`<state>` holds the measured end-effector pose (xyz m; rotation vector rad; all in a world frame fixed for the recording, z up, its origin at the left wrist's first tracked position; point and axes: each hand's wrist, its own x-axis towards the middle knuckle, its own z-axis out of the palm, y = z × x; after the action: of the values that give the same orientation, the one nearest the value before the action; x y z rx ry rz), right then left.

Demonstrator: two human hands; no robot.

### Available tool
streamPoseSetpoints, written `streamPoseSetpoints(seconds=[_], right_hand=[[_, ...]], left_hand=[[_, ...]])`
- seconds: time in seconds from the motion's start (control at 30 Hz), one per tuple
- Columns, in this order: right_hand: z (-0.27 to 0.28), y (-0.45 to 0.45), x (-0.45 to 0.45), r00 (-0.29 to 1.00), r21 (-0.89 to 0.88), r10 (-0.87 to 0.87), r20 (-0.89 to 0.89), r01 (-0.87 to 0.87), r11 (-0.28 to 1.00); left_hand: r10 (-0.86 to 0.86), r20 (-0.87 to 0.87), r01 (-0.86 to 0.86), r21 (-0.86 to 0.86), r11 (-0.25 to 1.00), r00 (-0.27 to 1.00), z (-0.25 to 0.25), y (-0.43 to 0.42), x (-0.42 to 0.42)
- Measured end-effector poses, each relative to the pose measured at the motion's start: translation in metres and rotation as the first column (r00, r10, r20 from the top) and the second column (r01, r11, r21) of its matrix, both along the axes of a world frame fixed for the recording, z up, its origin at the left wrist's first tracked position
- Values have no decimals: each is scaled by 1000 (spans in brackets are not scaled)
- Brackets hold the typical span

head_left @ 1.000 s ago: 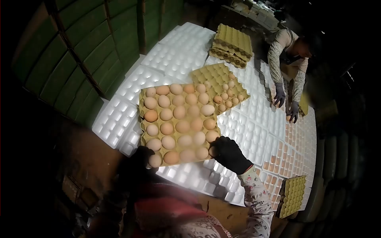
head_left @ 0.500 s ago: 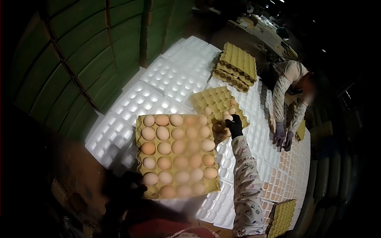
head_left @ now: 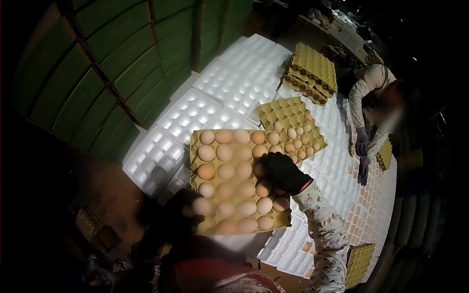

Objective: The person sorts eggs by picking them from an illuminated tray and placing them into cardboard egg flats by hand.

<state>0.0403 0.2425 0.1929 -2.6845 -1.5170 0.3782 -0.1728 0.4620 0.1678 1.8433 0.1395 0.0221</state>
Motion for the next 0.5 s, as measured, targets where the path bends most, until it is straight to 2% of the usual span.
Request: streamPoseSetpoints(seconds=[0.1,0.2,0.3,0.33,0.37,0.4,0.43,0.5], right_hand=[[-10,4,-1,993,-21,47,105,-45,999],[-14,5,7,988,-47,105,117,-100,994],[-20,-1,20,990,-5,129,65,-129,992],[-23,-5,23,992,51,120,48,-122,991],[-27,-10,26,995,134,102,15,-103,986],[-29,-17,27,997,252,80,1,-78,965],[-37,-26,27,992,481,57,-113,4,877],[-25,-16,27,895,551,30,-446,247,797]], left_hand=[[92,-112,-123,-306,944,989,-35,17,0],[134,-216,-237,-575,783,967,-72,35,4],[121,-99,-148,-349,925,988,-57,40,19],[100,126,-96,-37,995,987,-54,31,28],[13,327,-111,283,953,945,-52,24,33],[-33,249,-81,432,898,968,-46,22,34],[-50,197,-72,565,822,979,-36,16,34],[-53,80,-30,786,618,995,-17,-1,36]])
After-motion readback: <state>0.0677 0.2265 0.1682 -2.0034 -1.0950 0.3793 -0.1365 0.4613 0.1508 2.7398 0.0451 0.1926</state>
